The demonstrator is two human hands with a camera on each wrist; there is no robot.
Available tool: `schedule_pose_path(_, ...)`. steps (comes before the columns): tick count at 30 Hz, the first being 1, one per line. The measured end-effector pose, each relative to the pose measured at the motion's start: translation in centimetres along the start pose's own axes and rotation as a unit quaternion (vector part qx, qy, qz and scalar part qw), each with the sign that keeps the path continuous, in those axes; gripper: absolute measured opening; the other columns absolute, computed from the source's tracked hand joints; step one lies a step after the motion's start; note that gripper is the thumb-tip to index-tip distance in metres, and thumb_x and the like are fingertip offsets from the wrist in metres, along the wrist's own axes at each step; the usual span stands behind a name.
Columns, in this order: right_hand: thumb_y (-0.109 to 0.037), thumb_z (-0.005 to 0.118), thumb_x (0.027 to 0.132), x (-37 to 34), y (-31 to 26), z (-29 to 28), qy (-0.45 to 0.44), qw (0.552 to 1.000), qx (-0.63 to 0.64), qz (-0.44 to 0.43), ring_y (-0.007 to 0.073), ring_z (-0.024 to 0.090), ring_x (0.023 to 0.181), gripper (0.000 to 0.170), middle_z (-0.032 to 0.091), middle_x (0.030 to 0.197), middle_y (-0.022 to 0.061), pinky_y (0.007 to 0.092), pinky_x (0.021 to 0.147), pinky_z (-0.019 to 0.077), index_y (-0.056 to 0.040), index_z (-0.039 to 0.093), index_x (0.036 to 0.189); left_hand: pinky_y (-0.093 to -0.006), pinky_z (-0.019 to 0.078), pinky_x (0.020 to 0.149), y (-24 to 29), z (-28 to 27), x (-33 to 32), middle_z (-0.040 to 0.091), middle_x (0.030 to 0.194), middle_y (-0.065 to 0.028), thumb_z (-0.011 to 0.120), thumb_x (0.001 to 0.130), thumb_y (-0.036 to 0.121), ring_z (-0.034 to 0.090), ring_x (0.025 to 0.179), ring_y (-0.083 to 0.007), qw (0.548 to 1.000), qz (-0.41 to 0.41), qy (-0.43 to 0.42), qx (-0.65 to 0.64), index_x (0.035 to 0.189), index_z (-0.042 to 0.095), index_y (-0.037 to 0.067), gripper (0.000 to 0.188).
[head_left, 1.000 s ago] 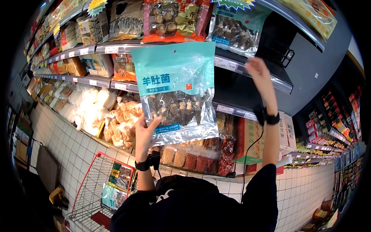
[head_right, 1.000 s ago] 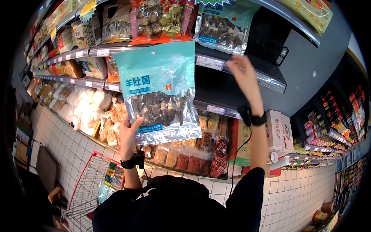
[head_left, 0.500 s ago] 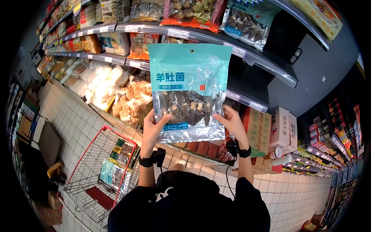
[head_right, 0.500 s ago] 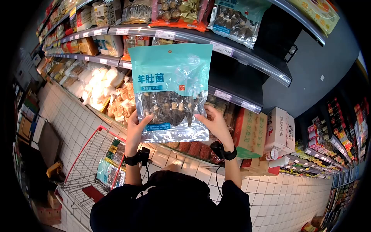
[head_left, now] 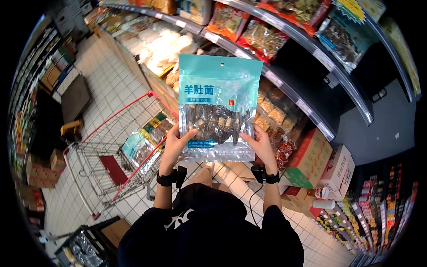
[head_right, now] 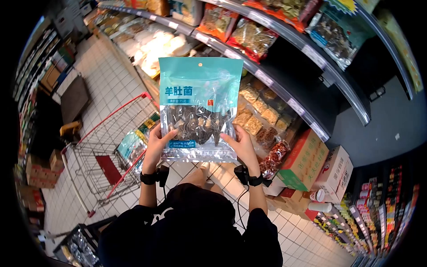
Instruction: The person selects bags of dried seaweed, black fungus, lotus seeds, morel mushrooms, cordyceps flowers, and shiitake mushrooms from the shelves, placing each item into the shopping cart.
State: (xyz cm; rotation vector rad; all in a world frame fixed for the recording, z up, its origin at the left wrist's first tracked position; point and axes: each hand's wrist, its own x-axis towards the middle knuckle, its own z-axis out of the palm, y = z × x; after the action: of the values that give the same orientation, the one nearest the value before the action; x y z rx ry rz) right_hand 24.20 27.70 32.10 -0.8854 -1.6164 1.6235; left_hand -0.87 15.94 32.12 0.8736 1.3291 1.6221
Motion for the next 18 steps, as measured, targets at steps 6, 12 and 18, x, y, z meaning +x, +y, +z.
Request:
schedule_pose_path(6, -0.009, 0.066, 0.087, 1.7, 3.4, 4.0, -0.072, 0.997, 0.01, 0.037, 0.005, 0.055, 0.082, 0.031, 0.063, 0.095, 0.0028, 0.0205, 0.071, 0.0451, 0.0039, 0.055, 0.113, -0.0205, 0.0429, 0.071, -1.0, -4.9, -3.4, 0.061, 0.093, -0.0002, 0.068, 0.085, 0.021, 0.054, 0.081, -0.0046, 0.997, -0.048, 0.017, 0.059, 0.116, 0.054, 0.0, 0.04)
schedule_pose_path(12, -0.01, 0.065, 0.087, 4.3, 4.9, 8.2, -0.16, 0.983, 0.017, 0.091, 0.0031, 0.053, 0.074, 0.026, 0.062, 0.088, -0.0002, 0.019, 0.065, 0.0436, 0.0041, 0.057, 0.108, -0.0239, 0.0458, 0.076, -2.4, -9.0, -5.7, 0.062, 0.099, -0.0044, 0.071, 0.082, 0.018, 0.058, 0.088, -0.009, 0.996, -0.053, 0.062, 0.037, 0.12, 0.05, 0.0, 0.047)
schedule_pose_path(18, -0.013, 0.065, 0.087, 7.3, 8.7, 12.7, -0.205, 0.975, -0.038, 0.079, 0.0032, 0.052, 0.07, 0.024, 0.062, 0.081, 0.0001, 0.0196, 0.061, 0.0433, 0.0033, 0.059, 0.104, -0.0238, 0.045, 0.074, -4.7, -13.6, -6.9, 0.062, 0.096, -0.0033, 0.073, 0.08, 0.022, 0.057, 0.084, -0.0083, 0.986, -0.085, 0.138, 0.049, 0.115, 0.054, 0.0, 0.046)
